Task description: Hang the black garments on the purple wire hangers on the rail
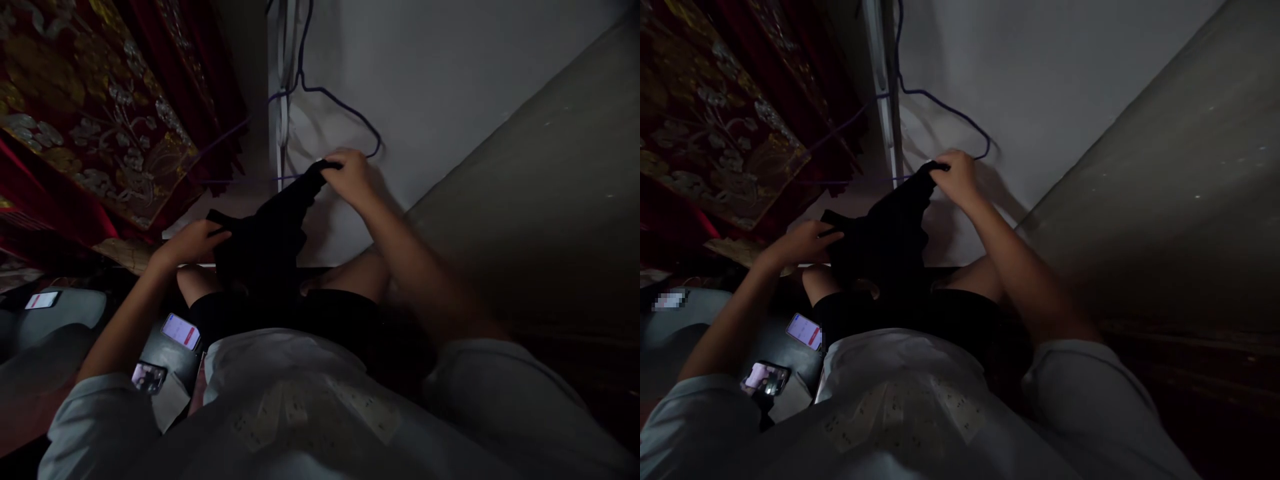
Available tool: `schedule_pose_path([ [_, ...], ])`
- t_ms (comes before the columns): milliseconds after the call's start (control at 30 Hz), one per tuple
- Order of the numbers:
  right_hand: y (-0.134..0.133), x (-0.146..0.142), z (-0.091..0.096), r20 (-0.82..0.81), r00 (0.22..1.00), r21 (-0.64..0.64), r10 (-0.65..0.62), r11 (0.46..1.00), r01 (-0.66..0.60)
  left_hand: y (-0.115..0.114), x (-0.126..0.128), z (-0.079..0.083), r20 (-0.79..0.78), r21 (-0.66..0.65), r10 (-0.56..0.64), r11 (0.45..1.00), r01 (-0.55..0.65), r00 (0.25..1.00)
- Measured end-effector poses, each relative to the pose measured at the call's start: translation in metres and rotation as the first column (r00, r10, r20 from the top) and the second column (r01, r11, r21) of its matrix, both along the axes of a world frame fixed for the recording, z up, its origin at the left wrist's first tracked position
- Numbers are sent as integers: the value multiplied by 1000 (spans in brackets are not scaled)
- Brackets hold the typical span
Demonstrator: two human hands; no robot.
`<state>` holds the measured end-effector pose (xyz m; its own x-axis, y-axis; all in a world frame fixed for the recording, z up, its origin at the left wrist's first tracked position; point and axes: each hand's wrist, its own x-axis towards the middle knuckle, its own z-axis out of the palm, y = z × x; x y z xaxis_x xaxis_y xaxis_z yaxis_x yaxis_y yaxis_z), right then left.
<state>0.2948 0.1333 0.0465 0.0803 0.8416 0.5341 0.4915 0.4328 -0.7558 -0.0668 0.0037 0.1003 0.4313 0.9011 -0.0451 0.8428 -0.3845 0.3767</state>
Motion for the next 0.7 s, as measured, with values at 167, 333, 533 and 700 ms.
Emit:
schedule_pose_path([
  [167,-21,48,26,61,997,194,-54,980,41,12,-4,35,-91,2,50,999,-50,995],
  [333,-39,68,46,194,971,330,-142,941,72,14,39,60,-296,253,288,943,-216,911],
  [533,-44,40,36,140,979,322,-147,942,95,43,98,88,41,497,223,841,-213,974],
  [700,-52,28,19,113,979,354,-169,927,119,90,96,82,174,522,11,847,-102,985],
])
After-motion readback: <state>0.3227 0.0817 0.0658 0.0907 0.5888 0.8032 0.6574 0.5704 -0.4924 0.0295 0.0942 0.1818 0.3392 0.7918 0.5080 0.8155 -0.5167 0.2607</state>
